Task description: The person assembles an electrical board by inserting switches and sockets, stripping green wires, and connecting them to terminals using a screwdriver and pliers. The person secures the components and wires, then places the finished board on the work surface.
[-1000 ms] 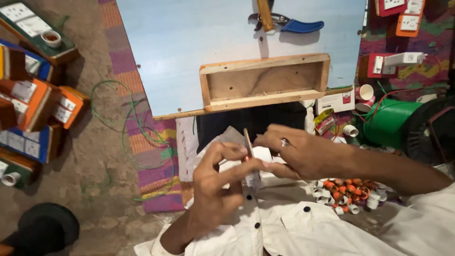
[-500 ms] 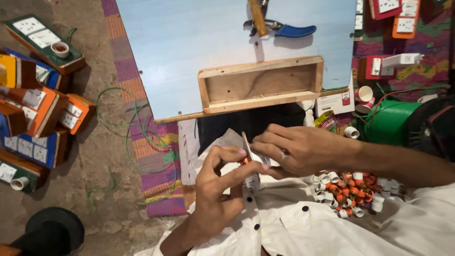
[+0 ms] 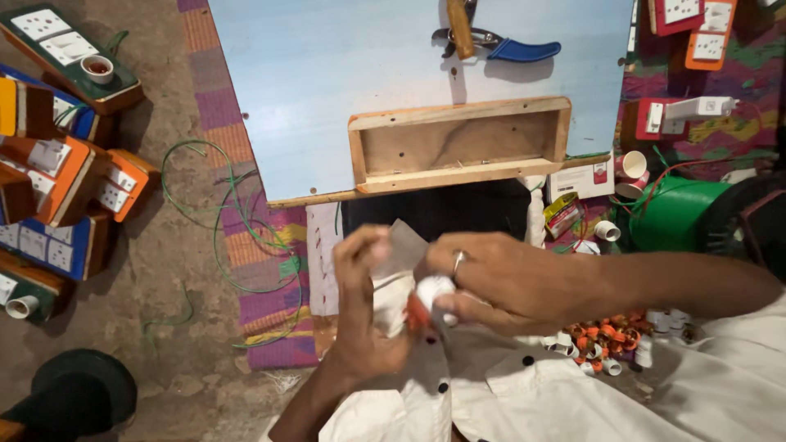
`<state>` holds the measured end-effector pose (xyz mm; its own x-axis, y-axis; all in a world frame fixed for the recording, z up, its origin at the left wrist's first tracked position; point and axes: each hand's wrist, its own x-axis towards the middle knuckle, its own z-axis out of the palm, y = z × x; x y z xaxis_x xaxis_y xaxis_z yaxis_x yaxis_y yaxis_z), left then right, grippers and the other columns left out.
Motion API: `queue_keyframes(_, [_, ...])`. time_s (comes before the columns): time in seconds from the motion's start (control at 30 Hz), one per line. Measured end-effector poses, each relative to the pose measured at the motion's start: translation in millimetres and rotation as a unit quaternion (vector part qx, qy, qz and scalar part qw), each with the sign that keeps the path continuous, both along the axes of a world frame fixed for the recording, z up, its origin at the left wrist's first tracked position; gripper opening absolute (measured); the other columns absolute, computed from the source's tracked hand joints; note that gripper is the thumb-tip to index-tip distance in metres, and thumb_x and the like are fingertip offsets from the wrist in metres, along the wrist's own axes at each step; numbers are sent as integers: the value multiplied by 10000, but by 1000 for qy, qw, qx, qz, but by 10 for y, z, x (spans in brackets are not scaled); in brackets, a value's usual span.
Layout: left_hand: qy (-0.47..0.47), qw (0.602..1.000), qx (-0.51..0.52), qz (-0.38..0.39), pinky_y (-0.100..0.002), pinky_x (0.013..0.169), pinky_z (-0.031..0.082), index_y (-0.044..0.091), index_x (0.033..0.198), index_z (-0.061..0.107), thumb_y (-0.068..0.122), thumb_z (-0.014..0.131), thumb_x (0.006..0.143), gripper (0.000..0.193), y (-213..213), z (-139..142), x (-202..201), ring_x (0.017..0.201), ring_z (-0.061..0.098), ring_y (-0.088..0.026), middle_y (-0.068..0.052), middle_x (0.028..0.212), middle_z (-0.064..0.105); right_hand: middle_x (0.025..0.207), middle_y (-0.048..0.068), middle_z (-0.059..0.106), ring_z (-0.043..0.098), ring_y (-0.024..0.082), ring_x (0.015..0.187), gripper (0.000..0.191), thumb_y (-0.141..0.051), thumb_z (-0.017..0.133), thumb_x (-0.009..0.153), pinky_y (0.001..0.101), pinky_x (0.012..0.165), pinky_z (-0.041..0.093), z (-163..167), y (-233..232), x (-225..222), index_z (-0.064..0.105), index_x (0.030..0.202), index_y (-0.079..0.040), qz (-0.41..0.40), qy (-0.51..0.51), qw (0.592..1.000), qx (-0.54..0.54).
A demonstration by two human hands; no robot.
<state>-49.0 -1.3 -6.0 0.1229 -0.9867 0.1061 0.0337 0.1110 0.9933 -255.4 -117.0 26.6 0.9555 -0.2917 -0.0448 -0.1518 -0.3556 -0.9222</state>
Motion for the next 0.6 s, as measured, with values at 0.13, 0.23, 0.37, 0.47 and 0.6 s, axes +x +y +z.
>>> queue_keyframes(0.13, [171,946,105,-254,-377,1043,473,32,1335,511,194,708,817,578,122,-607,125,1189,584,-295,-175,1262,557,965,111,594,612,293,874,367,-201,569,991,419,756,534,41,-369,200,569,1342,-91,-15,33,992,-119])
queue_keyframes(0.23, [279,914,164,-243,-437,1072,457,23,1377,493,272,645,908,553,389,-1025,63,1193,596,-341,-212,1265,580,1167,59,640,635,235,1114,407,-27,666,853,362,921,587,-79,-742,326,658,1250,-117,-47,29,928,-368])
queue_keyframes(0.37, [419,890,155,-90,-516,1110,434,10,1434,469,377,561,1029,554,589,-1248,2,1198,612,-401,-261,1268,610,1167,40,667,631,213,1114,395,-110,725,770,330,851,592,-263,-903,423,753,1162,-154,30,96,884,-457])
queue_keyframes(0.47, [530,836,137,41,-576,1138,418,1,1476,451,455,498,1120,579,511,-1064,50,1202,624,-447,-298,1270,633,1202,9,675,628,198,1164,273,-113,735,743,291,855,606,-347,-951,412,787,1008,-153,83,94,858,-499])
queue_keyframes(0.6, [594,795,120,32,-608,1124,404,53,1581,287,547,346,1050,728,244,-527,140,1333,537,-482,-288,1480,476,1258,11,669,620,199,1204,183,-93,760,733,277,829,621,-474,-1113,356,801,901,-155,149,80,847,-505])
